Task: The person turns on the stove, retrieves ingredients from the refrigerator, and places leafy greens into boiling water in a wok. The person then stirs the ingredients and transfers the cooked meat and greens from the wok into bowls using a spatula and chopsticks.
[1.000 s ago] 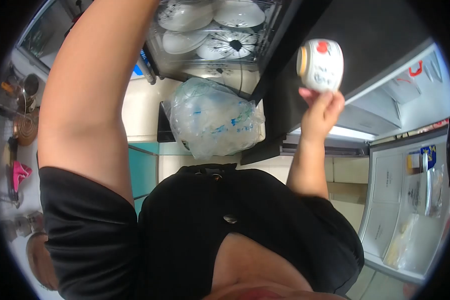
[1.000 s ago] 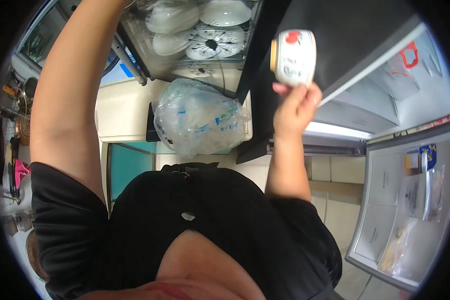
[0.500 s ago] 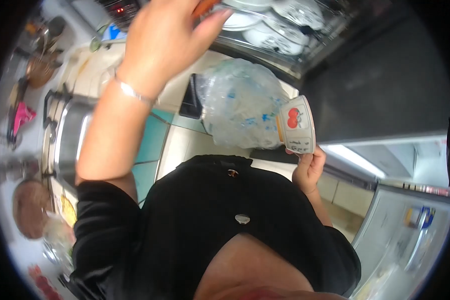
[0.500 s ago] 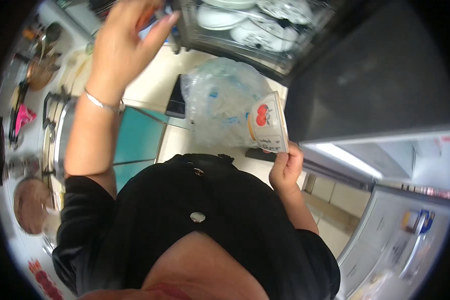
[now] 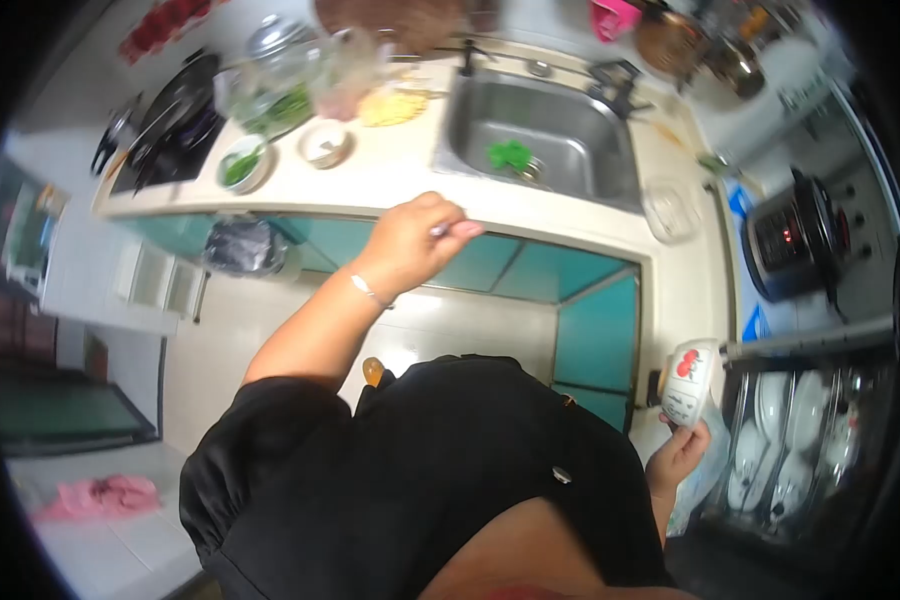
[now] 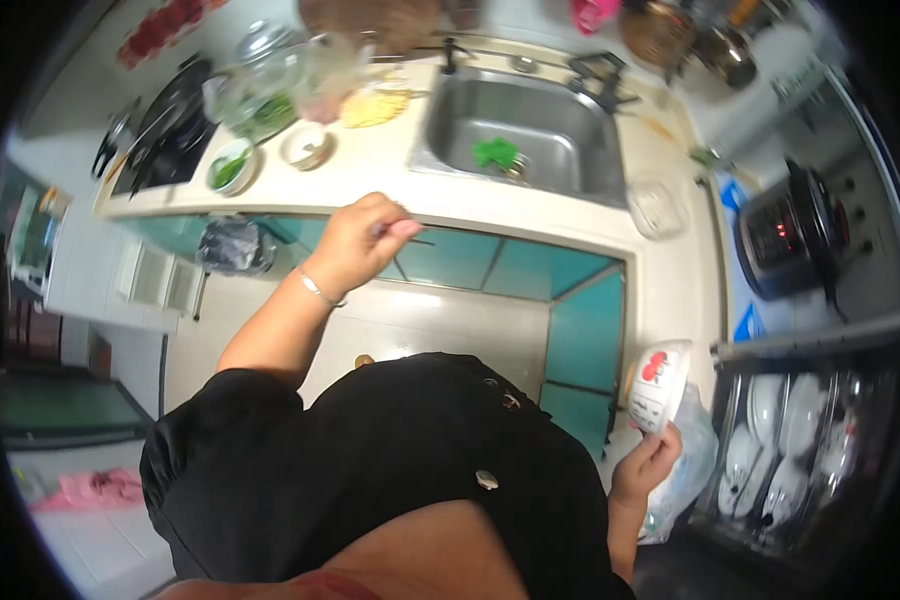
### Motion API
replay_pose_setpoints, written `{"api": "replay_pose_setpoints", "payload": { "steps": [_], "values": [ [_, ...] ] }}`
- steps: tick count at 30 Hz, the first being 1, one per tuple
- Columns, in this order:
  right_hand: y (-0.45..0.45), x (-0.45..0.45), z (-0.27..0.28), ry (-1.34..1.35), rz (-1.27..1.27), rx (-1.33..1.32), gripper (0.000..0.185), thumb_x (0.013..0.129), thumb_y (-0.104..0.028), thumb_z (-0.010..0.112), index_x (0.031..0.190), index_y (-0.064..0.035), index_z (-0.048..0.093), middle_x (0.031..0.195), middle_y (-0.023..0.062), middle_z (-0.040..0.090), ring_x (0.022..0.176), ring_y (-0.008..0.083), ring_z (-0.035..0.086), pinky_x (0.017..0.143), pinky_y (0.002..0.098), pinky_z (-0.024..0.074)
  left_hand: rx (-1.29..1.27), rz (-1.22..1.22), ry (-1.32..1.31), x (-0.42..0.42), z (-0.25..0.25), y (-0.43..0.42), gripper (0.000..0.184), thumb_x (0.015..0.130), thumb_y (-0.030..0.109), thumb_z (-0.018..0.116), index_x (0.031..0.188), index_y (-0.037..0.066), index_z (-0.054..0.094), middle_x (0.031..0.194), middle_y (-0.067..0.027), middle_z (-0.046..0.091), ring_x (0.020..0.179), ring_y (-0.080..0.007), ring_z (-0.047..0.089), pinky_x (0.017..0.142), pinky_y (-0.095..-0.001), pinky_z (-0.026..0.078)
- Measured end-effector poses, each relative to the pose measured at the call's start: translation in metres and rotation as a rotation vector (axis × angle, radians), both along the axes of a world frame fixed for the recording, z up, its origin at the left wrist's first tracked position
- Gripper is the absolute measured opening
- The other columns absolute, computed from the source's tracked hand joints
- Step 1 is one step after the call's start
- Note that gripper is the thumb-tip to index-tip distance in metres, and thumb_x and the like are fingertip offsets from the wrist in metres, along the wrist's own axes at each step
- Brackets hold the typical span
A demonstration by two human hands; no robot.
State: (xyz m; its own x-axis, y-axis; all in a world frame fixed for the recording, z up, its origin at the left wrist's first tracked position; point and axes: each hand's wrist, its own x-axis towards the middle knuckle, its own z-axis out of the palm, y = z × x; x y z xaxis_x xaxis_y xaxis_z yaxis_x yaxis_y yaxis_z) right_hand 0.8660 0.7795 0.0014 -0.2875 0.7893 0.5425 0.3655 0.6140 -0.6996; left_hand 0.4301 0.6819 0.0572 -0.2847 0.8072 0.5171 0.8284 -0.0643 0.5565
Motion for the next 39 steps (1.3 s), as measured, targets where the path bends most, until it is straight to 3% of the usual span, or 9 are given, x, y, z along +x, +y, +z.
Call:
{"api": "replay_pose_setpoints", "payload": {
  "steps": [4,5,7,10,13,19,26,35,39],
  "values": [
    [-0.008,-0.127,-0.001,-0.021,0.263,-0.110,0.010,0.090,-0.007,0.041,0.093,0.0003,0.046,0.087,0.0126,0.054,0.076,0.0186,0.053,0.072,0.0297,0.0432,0.127,0.250,-0.485,-0.084,-0.010,-0.128,0.012,0.083,0.008,0.057,0.074,0.001,0.059,0.073,-0.0049,0.055,0.064,-0.0131,0.055,0.056,-0.0248,0.045],
    [-0.015,-0.162,-0.005,-0.018,0.301,-0.105,0.010,0.090,-0.007,0.041,0.093,0.0003,0.046,0.087,0.0126,0.054,0.076,0.0186,0.053,0.072,0.0297,0.0432,0.216,0.284,-0.724,-0.107,-0.024,-0.161,0.013,0.087,0.011,0.053,0.081,0.001,0.058,0.076,-0.0053,0.055,0.064,-0.0133,0.056,0.059,-0.0247,0.048],
    [-0.031,-0.225,-0.013,-0.117,0.417,-0.089,0.008,0.089,-0.006,0.042,0.091,-0.0004,0.048,0.084,0.0116,0.054,0.075,0.0190,0.053,0.070,0.0298,0.0434,0.297,0.330,-0.873,-0.147,-0.030,-0.228,0.017,0.089,0.017,0.053,0.087,0.000,0.057,0.078,-0.0042,0.057,0.067,-0.0124,0.057,0.059,-0.0235,0.048],
    [-0.060,-0.331,-0.008,-0.194,0.513,0.012,0.004,0.085,-0.004,0.048,0.086,-0.0011,0.050,0.080,0.0127,0.055,0.072,0.0235,0.054,0.067,0.0313,0.0443,0.384,0.484,-0.916,-0.200,-0.021,-0.310,0.030,0.092,0.029,0.047,0.096,0.000,0.054,0.080,-0.0076,0.058,0.072,-0.0144,0.060,0.060,-0.0248,0.048],
    [-0.091,-0.421,-0.004,-0.207,0.652,0.100,0.003,0.083,-0.003,0.052,0.085,-0.0017,0.052,0.080,0.0136,0.055,0.071,0.0271,0.054,0.065,0.0327,0.0447,0.556,0.613,-0.922,-0.232,-0.010,-0.362,0.028,0.092,0.028,0.045,0.098,0.002,0.053,0.083,-0.0087,0.058,0.072,-0.0180,0.060,0.061,-0.0276,0.049],
    [-0.136,-0.568,0.017,-0.206,0.939,0.211,0.007,0.080,-0.005,0.057,0.086,-0.0036,0.053,0.080,0.0137,0.056,0.069,0.0307,0.055,0.062,0.0355,0.0457,0.806,0.644,-0.821,-0.305,-0.002,-0.415,0.030,0.093,0.028,0.042,0.094,0.000,0.052,0.079,-0.0103,0.059,0.070,-0.0193,0.060,0.060,-0.0292,0.049],
    [-0.176,-0.730,0.016,-0.273,1.305,0.241,0.010,0.080,-0.013,0.058,0.087,-0.0067,0.054,0.083,0.0122,0.057,0.072,0.0327,0.056,0.062,0.0391,0.0461,0.774,0.766,-0.870,-0.371,0.028,-0.446,0.040,0.094,0.033,0.039,0.104,-0.003,0.053,0.090,-0.0148,0.062,0.081,-0.0218,0.063,0.064,-0.0262,0.054],
    [-0.242,-0.866,-0.006,-0.319,1.381,0.202,0.014,0.085,-0.021,0.050,0.090,-0.0081,0.052,0.084,0.0135,0.055,0.075,0.0340,0.055,0.063,0.0430,0.0445,0.807,0.875,-0.634,-0.508,0.054,-0.476,0.028,0.091,0.025,0.049,0.101,-0.001,0.054,0.090,-0.0144,0.062,0.081,-0.0224,0.063,0.067,-0.0276,0.052],
    [-0.276,-0.912,-0.029,-0.406,1.220,0.173,0.014,0.085,-0.020,0.050,0.089,-0.0066,0.052,0.083,0.0164,0.055,0.072,0.0363,0.056,0.063,0.0447,0.0446,0.731,0.913,-0.044,-0.601,0.075,-0.502,0.024,0.090,0.018,0.052,0.097,-0.004,0.057,0.087,-0.0100,0.061,0.078,-0.0162,0.059,0.071,-0.0248,0.047]
  ]
}}
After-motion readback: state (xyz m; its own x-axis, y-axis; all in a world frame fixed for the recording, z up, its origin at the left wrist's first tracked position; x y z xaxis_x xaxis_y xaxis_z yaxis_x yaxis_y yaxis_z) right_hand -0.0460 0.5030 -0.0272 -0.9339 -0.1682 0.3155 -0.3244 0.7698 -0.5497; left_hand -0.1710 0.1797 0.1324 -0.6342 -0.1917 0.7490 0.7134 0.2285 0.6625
